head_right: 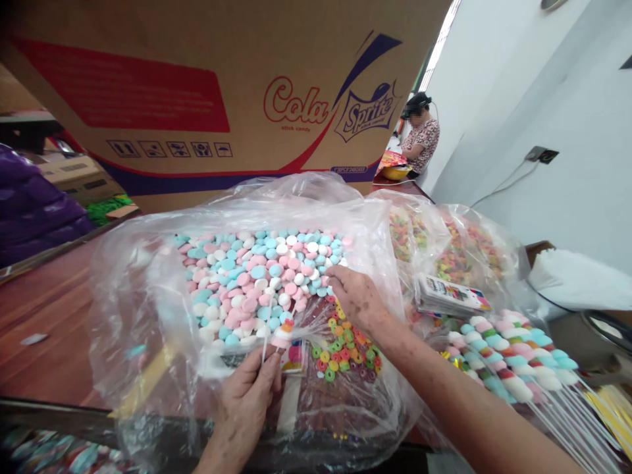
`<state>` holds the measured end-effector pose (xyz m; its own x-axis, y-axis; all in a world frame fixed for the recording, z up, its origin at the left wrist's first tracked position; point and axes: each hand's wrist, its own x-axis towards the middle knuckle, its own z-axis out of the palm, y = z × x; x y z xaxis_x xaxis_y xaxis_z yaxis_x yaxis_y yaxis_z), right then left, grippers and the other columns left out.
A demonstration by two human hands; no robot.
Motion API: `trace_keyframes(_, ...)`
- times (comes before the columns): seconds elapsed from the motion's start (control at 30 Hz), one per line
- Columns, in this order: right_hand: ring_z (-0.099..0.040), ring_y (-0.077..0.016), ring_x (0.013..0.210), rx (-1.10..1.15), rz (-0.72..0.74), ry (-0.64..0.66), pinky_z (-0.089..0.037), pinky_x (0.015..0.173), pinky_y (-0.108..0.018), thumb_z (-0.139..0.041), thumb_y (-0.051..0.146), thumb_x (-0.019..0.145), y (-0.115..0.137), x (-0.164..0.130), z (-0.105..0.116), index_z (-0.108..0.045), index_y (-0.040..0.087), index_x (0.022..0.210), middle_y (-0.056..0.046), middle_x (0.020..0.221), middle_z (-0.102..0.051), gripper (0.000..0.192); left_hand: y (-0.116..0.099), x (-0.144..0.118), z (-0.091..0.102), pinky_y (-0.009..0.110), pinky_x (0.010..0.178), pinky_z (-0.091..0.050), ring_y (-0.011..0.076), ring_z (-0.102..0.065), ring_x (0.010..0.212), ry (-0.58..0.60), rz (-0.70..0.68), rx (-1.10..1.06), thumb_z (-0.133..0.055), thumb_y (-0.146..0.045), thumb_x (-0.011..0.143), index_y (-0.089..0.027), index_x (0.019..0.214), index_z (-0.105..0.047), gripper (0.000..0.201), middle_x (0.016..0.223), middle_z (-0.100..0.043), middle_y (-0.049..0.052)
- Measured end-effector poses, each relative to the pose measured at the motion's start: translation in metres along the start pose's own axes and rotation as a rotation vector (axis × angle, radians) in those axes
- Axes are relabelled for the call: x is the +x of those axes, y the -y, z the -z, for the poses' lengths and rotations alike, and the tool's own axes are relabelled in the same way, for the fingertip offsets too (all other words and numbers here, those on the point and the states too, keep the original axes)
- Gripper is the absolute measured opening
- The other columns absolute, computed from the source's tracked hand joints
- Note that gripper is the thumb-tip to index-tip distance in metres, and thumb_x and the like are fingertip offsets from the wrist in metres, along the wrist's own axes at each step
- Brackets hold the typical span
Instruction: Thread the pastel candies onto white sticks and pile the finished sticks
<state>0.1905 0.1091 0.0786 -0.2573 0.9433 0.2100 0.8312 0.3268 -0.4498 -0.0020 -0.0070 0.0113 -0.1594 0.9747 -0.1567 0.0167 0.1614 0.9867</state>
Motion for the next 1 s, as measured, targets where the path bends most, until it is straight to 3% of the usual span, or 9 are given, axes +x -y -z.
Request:
trace_keyframes(0.13, -0.06, -0.0207, 0.09, -0.154, 0.047, 0.066, -0.045, 0.081, -0.029, -0.047, 0.016, 0.089, -0.018, 0.025, -0.009, -0.066, 0.018, 0.1, -0.009, 0.099, -0.069, 0.022, -0.001, 0.0, -0.001, 0.019, 0.036, -0.027, 0.0101, -0.037, 0.039, -0.027, 0.003, -0.003, -0.06, -0.058, 0.079, -0.018, 0.071, -0.065, 0.041, 0.043, -0.043, -0.007)
trace_keyframes(0.27, -0.056, -0.0233, 0.096, -0.283, 0.076, 0.125, -0.044, 0.082, -0.031, -0.044, 0.005, 0.086, -0.022, 0.027, -0.029, -0.062, 0.016, 0.103, -0.014, 0.107, -0.063, 0.028, 0.001, 0.001, -0.001, 0.019, 0.036, -0.027, 0.0099, -0.037, 0.039, -0.031, 0.009, -0.001, -0.06, -0.061, 0.077, -0.019, 0.063, -0.061, 0.045, 0.043, -0.043, -0.006)
trace_keyframes(0.4, -0.054, -0.0261, 0.102, -0.342, 0.096, 0.152, -0.043, 0.085, -0.034, -0.042, 0.0, 0.083, -0.023, 0.024, -0.033, -0.058, 0.014, 0.111, -0.017, 0.112, -0.06, 0.035, 0.003, 0.001, 0.0, 0.019, 0.037, -0.026, 0.0091, -0.035, 0.039, -0.003, 0.031, -0.005, -0.059, -0.059, 0.08, -0.019, 0.058, -0.053, 0.045, 0.044, -0.042, -0.007)
trace_keyframes(0.6, -0.056, -0.02, 0.099, -0.299, 0.19, 0.206, -0.041, 0.084, -0.028, -0.051, 0.008, 0.082, -0.022, 0.022, -0.027, -0.059, 0.017, 0.105, -0.009, 0.106, -0.063, 0.026, 0.002, 0.001, 0.001, 0.019, 0.038, -0.026, 0.0094, -0.035, 0.04, 0.021, 0.032, 0.009, -0.058, -0.057, 0.081, -0.019, 0.061, -0.053, 0.043, 0.046, -0.042, -0.007)
trace_keyframes(0.87, -0.056, -0.0175, 0.078, -0.201, 0.083, 0.101, -0.041, 0.07, -0.026, -0.046, 0.015, 0.085, -0.025, 0.028, -0.017, -0.056, 0.018, 0.105, -0.005, 0.091, -0.062, 0.023, 0.002, 0.001, 0.0, 0.019, 0.04, -0.026, 0.0087, -0.035, 0.041, 0.012, 0.017, 0.018, -0.057, -0.049, 0.085, -0.019, 0.062, -0.054, 0.037, 0.049, -0.045, -0.006)
trace_keyframes(1.0, -0.056, -0.0193, 0.086, -0.145, 0.146, 0.154, -0.041, 0.076, -0.028, -0.047, 0.01, 0.081, -0.018, 0.016, -0.022, -0.059, 0.018, 0.096, -0.008, 0.098, -0.063, 0.021, 0.005, 0.002, 0.001, 0.019, 0.039, -0.026, 0.0082, -0.032, 0.039, 0.019, 0.036, -0.018, -0.057, -0.051, 0.085, -0.019, 0.067, -0.055, 0.036, 0.048, -0.043, -0.008)
